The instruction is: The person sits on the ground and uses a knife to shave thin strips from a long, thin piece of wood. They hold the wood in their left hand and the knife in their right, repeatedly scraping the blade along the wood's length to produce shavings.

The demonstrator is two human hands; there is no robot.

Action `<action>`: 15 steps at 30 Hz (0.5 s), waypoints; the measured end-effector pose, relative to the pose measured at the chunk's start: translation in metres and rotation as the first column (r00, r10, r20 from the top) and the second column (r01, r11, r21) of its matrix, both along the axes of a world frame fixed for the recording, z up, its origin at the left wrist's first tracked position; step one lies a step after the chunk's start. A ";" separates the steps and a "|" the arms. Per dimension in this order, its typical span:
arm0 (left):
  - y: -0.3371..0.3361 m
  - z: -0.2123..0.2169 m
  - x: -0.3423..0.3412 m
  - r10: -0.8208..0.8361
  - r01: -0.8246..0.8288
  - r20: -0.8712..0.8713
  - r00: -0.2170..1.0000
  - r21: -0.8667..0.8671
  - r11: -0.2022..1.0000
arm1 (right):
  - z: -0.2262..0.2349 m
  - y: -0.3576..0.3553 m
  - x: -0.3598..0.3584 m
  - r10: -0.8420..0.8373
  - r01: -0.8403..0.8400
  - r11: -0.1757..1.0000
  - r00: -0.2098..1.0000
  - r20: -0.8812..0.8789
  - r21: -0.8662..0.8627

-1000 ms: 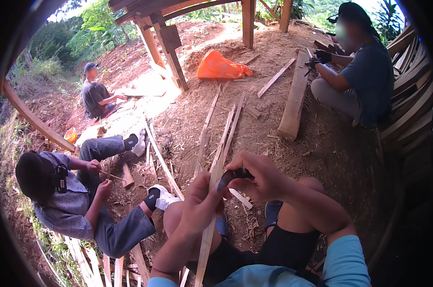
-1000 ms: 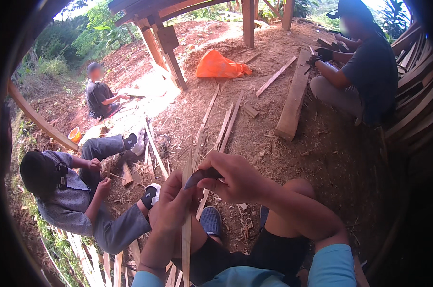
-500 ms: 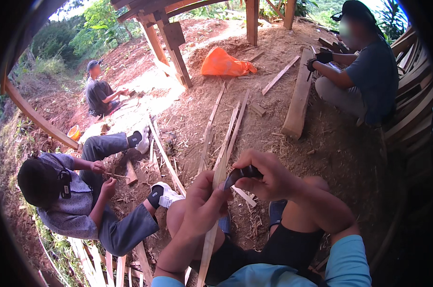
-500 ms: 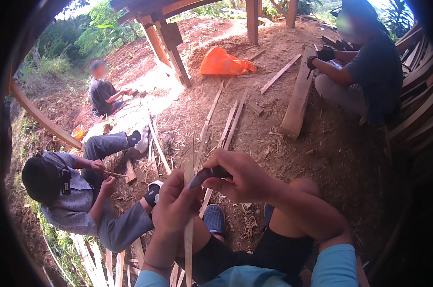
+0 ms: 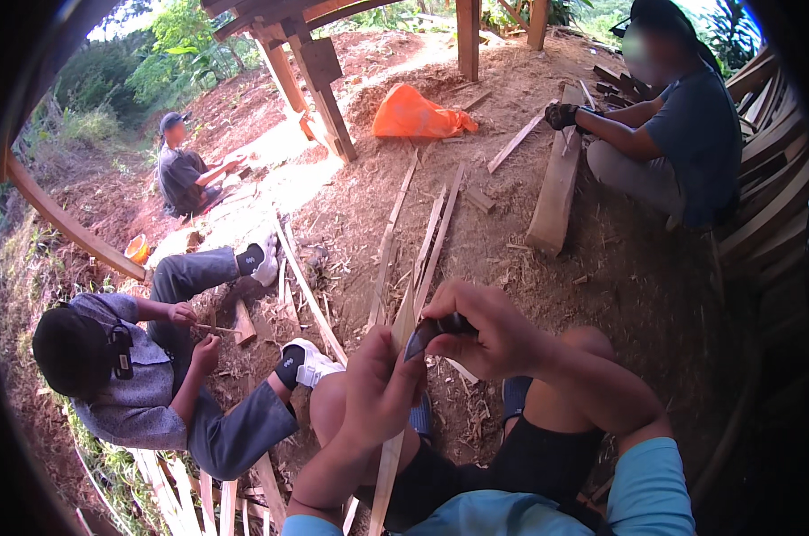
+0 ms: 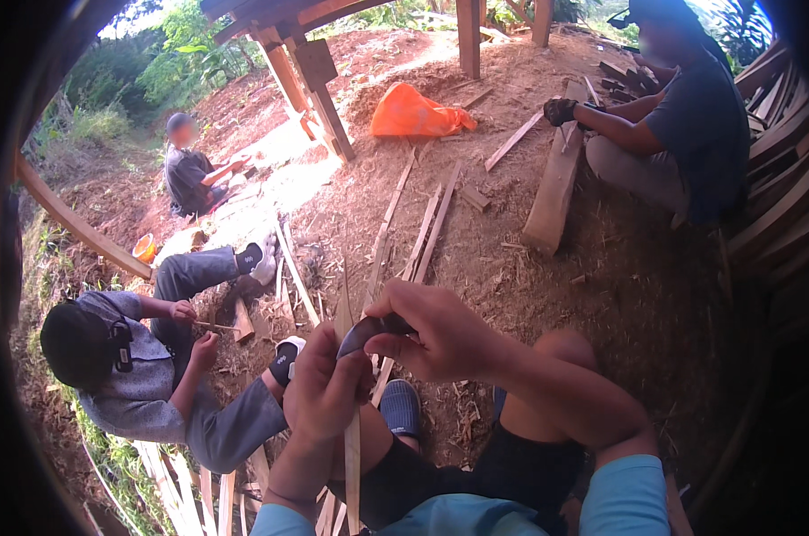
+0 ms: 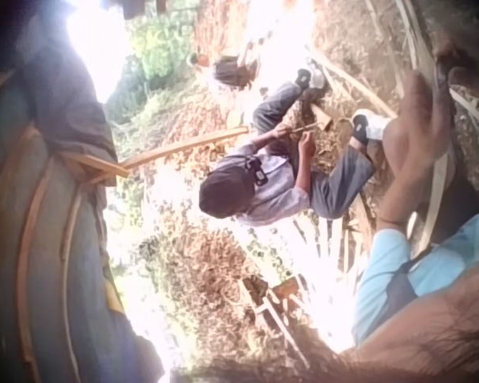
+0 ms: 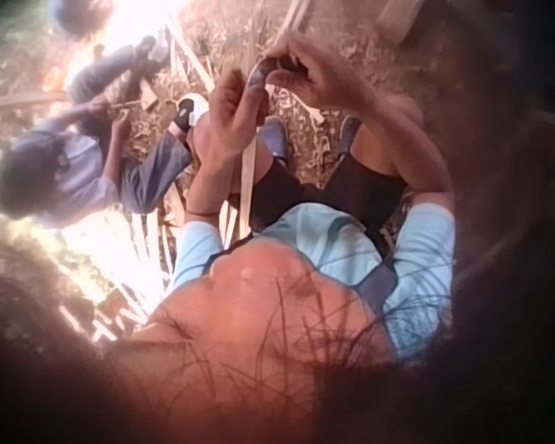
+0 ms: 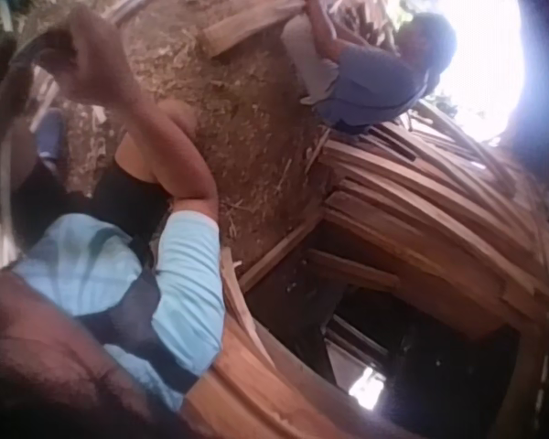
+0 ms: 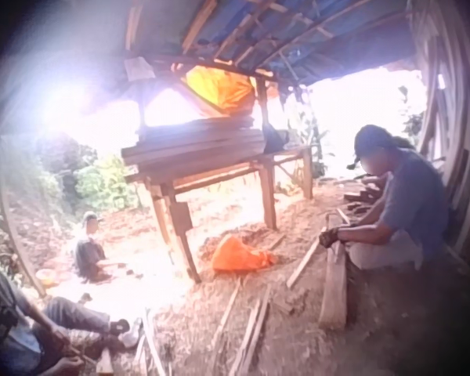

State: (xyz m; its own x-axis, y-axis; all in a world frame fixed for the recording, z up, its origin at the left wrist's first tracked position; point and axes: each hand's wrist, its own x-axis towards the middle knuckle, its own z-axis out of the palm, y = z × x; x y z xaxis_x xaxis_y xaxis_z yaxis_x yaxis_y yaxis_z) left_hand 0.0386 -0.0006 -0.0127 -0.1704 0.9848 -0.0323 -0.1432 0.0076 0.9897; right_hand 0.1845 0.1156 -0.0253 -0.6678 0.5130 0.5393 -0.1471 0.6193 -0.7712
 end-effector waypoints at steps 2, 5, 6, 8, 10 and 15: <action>0.000 -0.001 -0.001 -0.022 0.023 -0.006 1.000 0.024 0.999 | 0.000 0.000 0.000 -0.008 0.009 1.000 1.000 -0.015 0.030; -0.002 0.000 0.001 -0.009 0.010 -0.027 1.000 0.032 0.999 | -0.001 -0.002 -0.002 -0.031 0.034 0.998 0.998 -0.051 0.047; -0.003 0.001 0.002 0.003 -0.002 -0.037 0.999 0.030 1.000 | -0.002 -0.001 -0.002 -0.039 0.042 0.997 0.998 -0.054 0.059; -0.003 0.002 0.003 0.004 -0.001 -0.058 0.998 0.039 0.999 | -0.004 -0.001 -0.003 -0.048 0.052 0.996 0.997 -0.058 0.075; -0.004 0.002 0.003 0.004 0.000 -0.072 0.997 0.055 0.998 | -0.002 -0.003 -0.003 -0.074 0.079 0.993 0.995 -0.067 0.085; -0.003 0.005 0.004 -0.015 0.017 -0.024 1.000 0.101 0.995 | -0.001 -0.005 -0.005 -0.076 0.086 0.992 0.991 -0.111 0.089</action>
